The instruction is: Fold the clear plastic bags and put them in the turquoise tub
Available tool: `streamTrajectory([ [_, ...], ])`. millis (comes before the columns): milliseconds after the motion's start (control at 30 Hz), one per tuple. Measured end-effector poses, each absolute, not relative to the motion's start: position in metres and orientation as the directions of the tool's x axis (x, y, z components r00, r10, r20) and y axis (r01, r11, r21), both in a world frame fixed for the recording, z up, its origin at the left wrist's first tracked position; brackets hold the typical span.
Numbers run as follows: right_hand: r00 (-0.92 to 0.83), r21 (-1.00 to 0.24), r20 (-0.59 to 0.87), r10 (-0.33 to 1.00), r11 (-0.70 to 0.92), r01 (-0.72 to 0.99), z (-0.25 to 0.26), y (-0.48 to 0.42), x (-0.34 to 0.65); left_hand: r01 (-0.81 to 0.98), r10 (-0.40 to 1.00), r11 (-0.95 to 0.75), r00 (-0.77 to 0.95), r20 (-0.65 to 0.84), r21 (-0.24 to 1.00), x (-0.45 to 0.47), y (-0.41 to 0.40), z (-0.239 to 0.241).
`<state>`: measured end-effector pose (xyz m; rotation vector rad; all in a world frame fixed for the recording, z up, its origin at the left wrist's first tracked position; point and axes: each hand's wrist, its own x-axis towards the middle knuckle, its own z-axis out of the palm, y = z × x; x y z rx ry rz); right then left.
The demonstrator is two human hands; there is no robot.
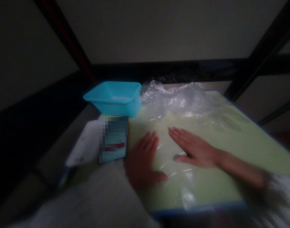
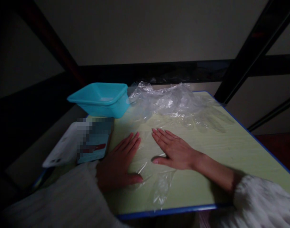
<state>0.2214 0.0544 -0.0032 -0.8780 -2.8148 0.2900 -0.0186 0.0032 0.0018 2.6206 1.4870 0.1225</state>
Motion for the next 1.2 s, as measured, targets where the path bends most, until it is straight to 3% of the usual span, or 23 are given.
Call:
streamTrajectory([
  [267,-0.753,-0.162,0.121,0.646,0.762,0.627,-0.004,0.064,0.265,0.878,0.878,-0.461,0.472,-0.077,0.129,-0.015,0.004,0.007],
  [567,-0.74,-0.166,0.126,0.66,0.75,0.641,-0.001,0.066,0.275,0.825,0.832,-0.554,0.551,0.057,0.108,-0.02,0.001,0.007],
  [733,-0.738,-0.192,0.073,0.671,0.735,0.65,0.004,0.066,0.272,0.559,0.588,-0.808,0.781,0.211,0.183,-0.008,-0.013,0.015],
  [900,-0.744,-0.194,0.059,0.666,0.738,0.646,0.007,0.066,0.272,0.246,0.255,-0.886,0.966,-0.03,0.394,0.006,-0.023,0.029],
  [1067,-0.738,-0.189,0.071,0.671,0.736,0.65,0.006,0.066,0.273,0.221,0.223,-0.835,0.973,-0.056,0.504,0.011,-0.022,0.034],
  [1200,-0.743,-0.187,0.071,0.666,0.74,0.646,0.006,0.066,0.274,0.196,0.228,-0.858,0.974,0.011,0.474,0.011,-0.023,0.03],
])
